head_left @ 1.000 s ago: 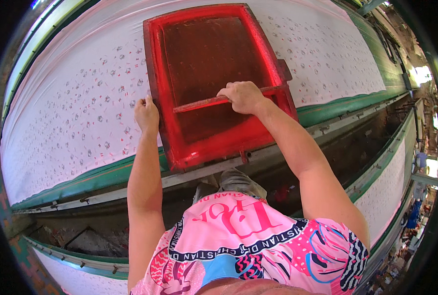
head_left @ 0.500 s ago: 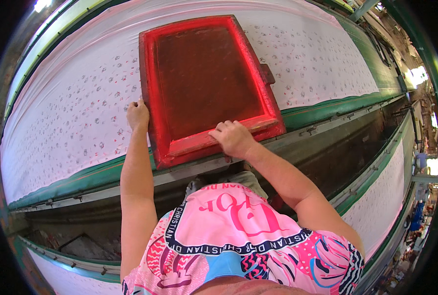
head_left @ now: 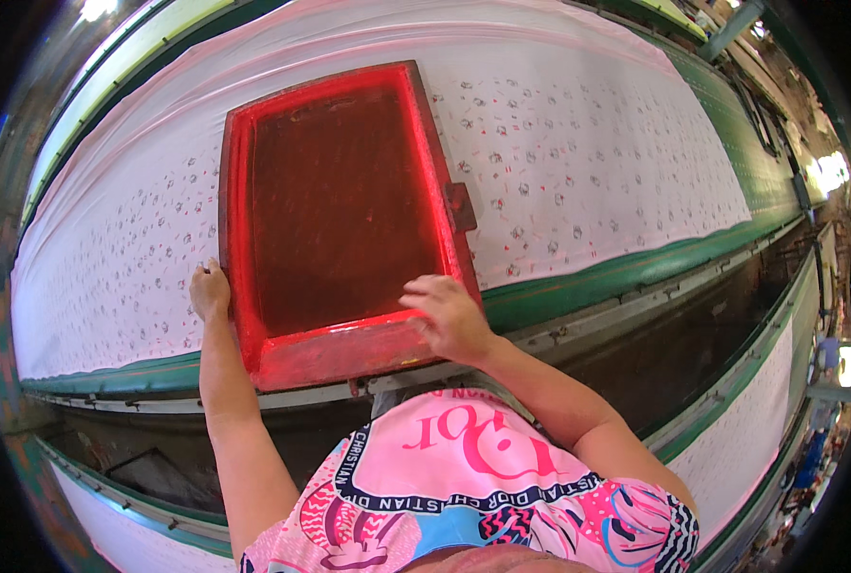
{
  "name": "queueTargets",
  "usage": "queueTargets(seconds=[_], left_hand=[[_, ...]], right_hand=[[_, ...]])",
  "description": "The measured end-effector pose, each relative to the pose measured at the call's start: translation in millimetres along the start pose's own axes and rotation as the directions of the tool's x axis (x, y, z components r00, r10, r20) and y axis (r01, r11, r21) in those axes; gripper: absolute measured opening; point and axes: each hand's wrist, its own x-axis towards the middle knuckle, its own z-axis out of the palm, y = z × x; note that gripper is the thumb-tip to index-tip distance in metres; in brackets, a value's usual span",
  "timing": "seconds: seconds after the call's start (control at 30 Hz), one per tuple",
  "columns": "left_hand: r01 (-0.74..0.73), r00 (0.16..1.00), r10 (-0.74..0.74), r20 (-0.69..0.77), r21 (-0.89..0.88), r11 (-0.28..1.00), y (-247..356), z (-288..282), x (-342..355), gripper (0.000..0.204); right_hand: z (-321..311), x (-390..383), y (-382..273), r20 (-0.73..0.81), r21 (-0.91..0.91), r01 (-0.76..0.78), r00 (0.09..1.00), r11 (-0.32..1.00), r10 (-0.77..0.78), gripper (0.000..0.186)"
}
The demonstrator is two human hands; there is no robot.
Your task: The person uses a red rectangular screen-printing frame to apply a pattern onto a white textile laid on a green conveyor. They repeatedly pull a squeegee across the frame, lift and reposition the frame, and continue printing along the fabric.
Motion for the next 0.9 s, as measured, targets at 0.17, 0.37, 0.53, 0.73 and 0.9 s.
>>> queueTargets(seconds=[0.17,0.37,0.53,0.73,0.9], left_hand=[[0.044,0.996,-0.048,0.070,0.062,0.997,24,-19,-9,0.059],[-0.035,0.995,0.038,0.089,-0.030,0.999,-17,6,14,0.054],[-0.067,0.991,0.091,0.095,-0.232,0.971,-29,26,17,0.051],[-0.062,0.988,0.105,0.113,-0.334,0.941,-55,41,34,0.050],[-0.097,0.978,0.157,0.137,-0.365,0.926,-43,57,47,0.050]], right_hand=[[-33,8,70,-0.343,-0.149,-0.339,0.899,0.929,0.273,0.052],[-30,41,125,-0.091,0.513,-0.548,0.730,0.660,0.677,0.067],[-34,58,120,-0.087,0.363,-0.660,0.679,0.658,0.729,0.068],[-34,77,108,-0.017,0.559,-0.640,0.627,0.527,0.779,0.061],[-63,81,70,-0.033,0.725,-0.502,0.659,0.472,0.751,0.057]])
